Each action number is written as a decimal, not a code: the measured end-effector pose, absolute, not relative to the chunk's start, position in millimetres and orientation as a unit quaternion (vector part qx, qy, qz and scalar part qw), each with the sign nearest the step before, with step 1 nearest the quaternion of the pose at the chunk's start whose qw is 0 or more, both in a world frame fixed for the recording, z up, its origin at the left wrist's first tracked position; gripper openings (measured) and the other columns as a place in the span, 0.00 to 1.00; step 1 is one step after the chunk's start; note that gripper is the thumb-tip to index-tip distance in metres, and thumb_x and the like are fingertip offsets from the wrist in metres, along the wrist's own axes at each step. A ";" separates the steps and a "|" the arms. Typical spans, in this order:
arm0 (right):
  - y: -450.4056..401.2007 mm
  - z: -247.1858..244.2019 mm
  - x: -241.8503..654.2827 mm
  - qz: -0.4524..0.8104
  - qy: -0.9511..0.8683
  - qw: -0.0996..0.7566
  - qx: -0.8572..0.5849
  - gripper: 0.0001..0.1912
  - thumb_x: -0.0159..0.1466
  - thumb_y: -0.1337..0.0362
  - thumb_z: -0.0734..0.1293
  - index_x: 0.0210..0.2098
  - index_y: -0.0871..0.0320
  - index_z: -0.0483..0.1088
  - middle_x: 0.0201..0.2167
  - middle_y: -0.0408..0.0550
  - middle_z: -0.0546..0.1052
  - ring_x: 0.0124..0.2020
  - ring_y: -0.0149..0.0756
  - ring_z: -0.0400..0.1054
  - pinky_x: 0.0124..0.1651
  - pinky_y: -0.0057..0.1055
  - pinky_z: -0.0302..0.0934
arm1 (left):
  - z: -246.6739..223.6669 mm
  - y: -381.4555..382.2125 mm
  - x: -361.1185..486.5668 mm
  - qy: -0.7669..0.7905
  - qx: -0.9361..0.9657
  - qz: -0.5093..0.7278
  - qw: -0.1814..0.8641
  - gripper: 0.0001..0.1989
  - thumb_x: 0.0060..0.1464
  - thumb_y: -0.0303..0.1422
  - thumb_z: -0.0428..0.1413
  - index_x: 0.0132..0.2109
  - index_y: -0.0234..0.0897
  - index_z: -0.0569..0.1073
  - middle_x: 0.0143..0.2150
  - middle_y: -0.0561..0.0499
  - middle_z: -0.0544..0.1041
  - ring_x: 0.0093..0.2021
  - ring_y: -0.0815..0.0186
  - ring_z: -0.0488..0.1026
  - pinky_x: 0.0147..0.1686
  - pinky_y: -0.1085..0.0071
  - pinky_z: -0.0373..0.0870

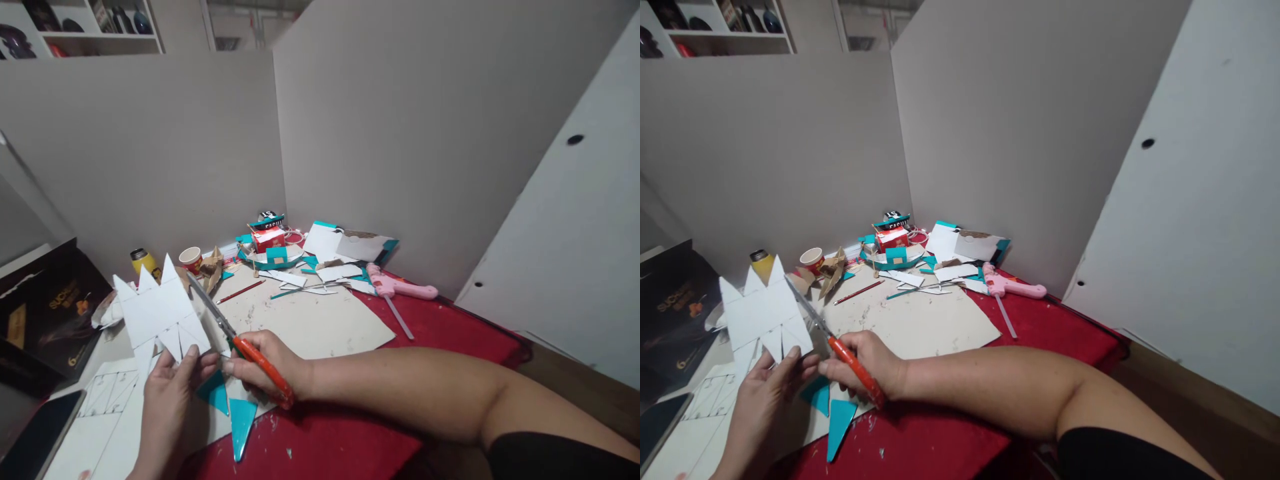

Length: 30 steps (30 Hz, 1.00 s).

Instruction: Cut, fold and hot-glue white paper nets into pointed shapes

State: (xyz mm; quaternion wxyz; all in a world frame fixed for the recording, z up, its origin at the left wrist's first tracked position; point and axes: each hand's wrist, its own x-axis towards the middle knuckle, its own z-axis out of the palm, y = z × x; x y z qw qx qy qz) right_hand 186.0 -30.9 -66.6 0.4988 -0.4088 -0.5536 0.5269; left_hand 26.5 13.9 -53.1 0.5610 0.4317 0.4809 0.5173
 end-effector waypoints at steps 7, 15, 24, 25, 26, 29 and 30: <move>-31.8 -67.7 183.1 0.490 -0.604 0.503 -0.377 0.10 0.54 0.61 0.68 0.24 0.59 0.65 0.18 0.36 0.65 0.18 0.23 0.57 0.21 0.21 0.54 | -60.8 16.8 24.4 0.480 0.428 0.514 0.569 0.13 0.49 0.24 0.60 0.41 0.36 0.66 0.27 0.46 0.81 0.29 0.61 0.80 0.30 0.72 0.77; -31.4 -78.2 183.5 0.344 -0.714 0.469 -0.391 0.12 0.53 0.59 0.69 0.22 0.59 0.64 0.16 0.34 0.58 0.18 0.23 0.50 0.21 0.21 0.49 | -64.7 16.5 24.8 0.449 0.407 0.523 0.599 0.14 0.42 0.25 0.64 0.37 0.35 0.69 0.31 0.47 0.81 0.31 0.61 0.80 0.31 0.73 0.76; -36.3 -82.5 181.6 0.113 -0.870 0.316 -0.361 0.14 0.51 0.53 0.68 0.23 0.56 0.63 0.18 0.38 0.69 0.21 0.29 0.63 0.24 0.22 0.55 | -76.5 27.7 21.3 0.476 0.393 0.525 0.585 0.10 0.50 0.22 0.58 0.39 0.35 0.67 0.27 0.44 0.80 0.32 0.58 0.80 0.33 0.65 0.77; -37.1 -82.2 181.3 0.107 -0.874 0.306 -0.362 0.15 0.51 0.52 0.68 0.23 0.56 0.63 0.19 0.39 0.70 0.21 0.29 0.64 0.24 0.23 0.56 | -76.1 28.0 21.3 0.478 0.394 0.521 0.588 0.10 0.50 0.22 0.58 0.39 0.35 0.67 0.27 0.44 0.80 0.32 0.58 0.80 0.33 0.65 0.77; -37.7 -81.6 180.9 0.111 -0.872 0.304 -0.366 0.15 0.51 0.52 0.68 0.22 0.56 0.63 0.18 0.39 0.70 0.22 0.30 0.64 0.25 0.23 0.56 | -75.4 27.8 21.3 0.481 0.392 0.519 0.588 0.10 0.50 0.21 0.57 0.39 0.35 0.67 0.27 0.44 0.80 0.32 0.58 0.80 0.33 0.65 0.77; -36.8 -77.7 180.7 0.201 -0.818 0.379 -0.384 0.16 0.48 0.55 0.71 0.20 0.57 0.62 0.16 0.36 0.65 0.19 0.26 0.59 0.24 0.22 0.54 | -72.8 24.9 21.4 0.479 0.392 0.515 0.592 0.11 0.50 0.21 0.57 0.39 0.36 0.66 0.28 0.45 0.80 0.32 0.58 0.80 0.32 0.66 0.78; -35.1 -75.2 181.6 0.262 -0.776 0.420 -0.390 0.16 0.47 0.56 0.72 0.20 0.57 0.62 0.16 0.35 0.63 0.18 0.25 0.57 0.23 0.22 0.53 | -72.1 23.6 21.5 0.475 0.399 0.517 0.590 0.11 0.50 0.22 0.58 0.39 0.36 0.66 0.28 0.47 0.80 0.31 0.59 0.80 0.32 0.67 0.78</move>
